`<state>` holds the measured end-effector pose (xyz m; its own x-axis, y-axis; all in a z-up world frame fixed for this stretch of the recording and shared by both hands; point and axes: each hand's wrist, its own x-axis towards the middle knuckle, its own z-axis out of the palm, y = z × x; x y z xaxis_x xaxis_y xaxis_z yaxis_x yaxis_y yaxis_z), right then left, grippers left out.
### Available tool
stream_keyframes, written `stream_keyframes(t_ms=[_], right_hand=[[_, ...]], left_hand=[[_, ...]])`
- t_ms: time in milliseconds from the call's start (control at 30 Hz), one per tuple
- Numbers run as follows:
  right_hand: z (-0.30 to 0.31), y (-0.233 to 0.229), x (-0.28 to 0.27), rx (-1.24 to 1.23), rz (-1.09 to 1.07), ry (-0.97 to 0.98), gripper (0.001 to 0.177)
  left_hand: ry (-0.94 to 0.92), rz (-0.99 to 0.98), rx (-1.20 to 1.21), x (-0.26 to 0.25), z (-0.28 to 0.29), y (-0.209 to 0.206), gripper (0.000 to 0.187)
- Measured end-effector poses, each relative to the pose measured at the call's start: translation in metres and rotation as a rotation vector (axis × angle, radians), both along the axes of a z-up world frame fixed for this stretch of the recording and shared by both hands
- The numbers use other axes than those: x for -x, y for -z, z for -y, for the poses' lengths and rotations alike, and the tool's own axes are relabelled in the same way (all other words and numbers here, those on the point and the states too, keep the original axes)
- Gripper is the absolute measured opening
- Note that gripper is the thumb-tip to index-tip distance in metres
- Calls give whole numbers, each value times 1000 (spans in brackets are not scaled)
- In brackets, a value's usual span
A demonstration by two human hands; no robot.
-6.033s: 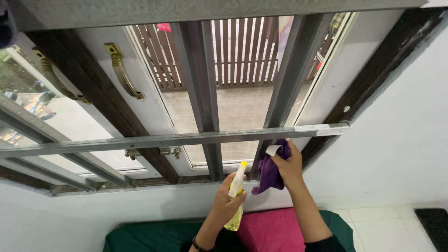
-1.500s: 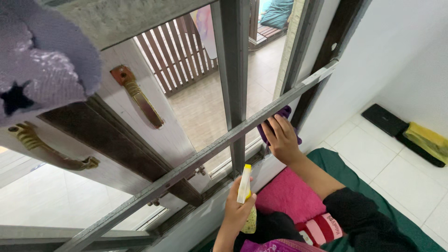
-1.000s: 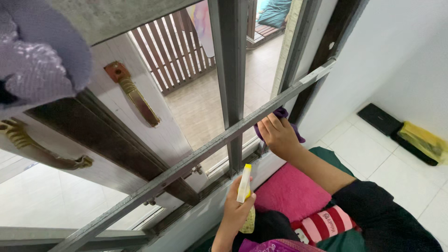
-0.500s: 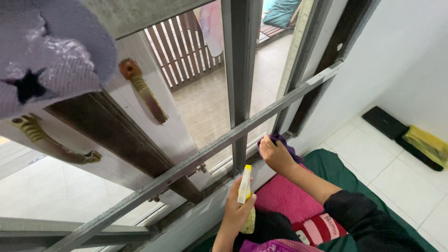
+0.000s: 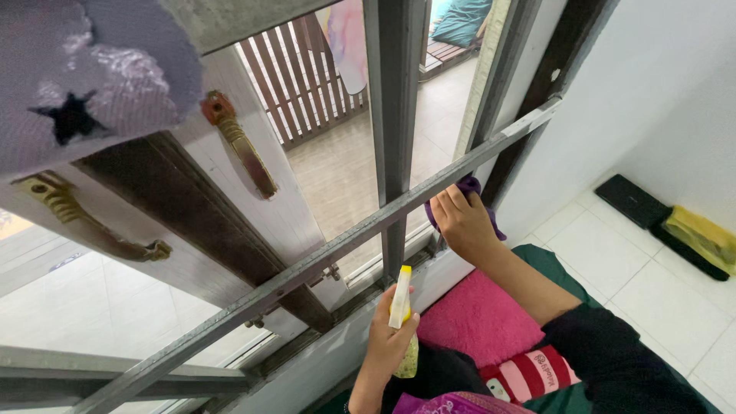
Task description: The person sits on a mat and cleans a metal window frame using a spray bottle and a purple cloth. They spray the frame and wipe it repeatedly, focusing on the horizontal and vertical bars.
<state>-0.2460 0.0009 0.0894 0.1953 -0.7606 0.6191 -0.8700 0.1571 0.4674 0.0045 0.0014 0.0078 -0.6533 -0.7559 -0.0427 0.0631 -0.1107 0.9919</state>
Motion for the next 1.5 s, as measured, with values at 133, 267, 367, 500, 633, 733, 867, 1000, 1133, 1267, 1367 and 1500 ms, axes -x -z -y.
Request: stream_keyframes(t_ms=[133,267,367,500,633,733,867,1000,1133,1267,1367,1500], right_hand=[[1,38,1,-5,12,-38,30],[-2,96,4,-134,12,11,32],[-1,138,4,-161,40,7,30],[2,181,5,-248,94,10,21],[4,193,3,-276,143,24,15],[5,181,3,-280,189,25,15],[4,138,0,-153,189,-15,17],[0,118,-4,-172,179,24,24],[2,147,-4,-161,134,53,23],[1,192,0,-216,134,33,20],[3,203,1,-223,150,31,19],[5,186,-3,-257,175,60,18]], left_hand=[[-12,-72,55,1,3,7,48],[-12,-55,25,-2,3,14,50],[-32,-77,48,-1,4,21,52],[-23,-63,26,-4,3,21,50],[-11,-47,3,-7,6,18,48],[-31,-40,79,-5,10,20,48],[-38,-45,150,-2,14,14,49],[-25,-3,90,0,13,5,50],[-21,-45,29,3,8,0,52],[-14,-40,3,1,5,2,51],[-14,-44,16,-3,5,9,49],[-28,-55,79,-5,7,19,47]])
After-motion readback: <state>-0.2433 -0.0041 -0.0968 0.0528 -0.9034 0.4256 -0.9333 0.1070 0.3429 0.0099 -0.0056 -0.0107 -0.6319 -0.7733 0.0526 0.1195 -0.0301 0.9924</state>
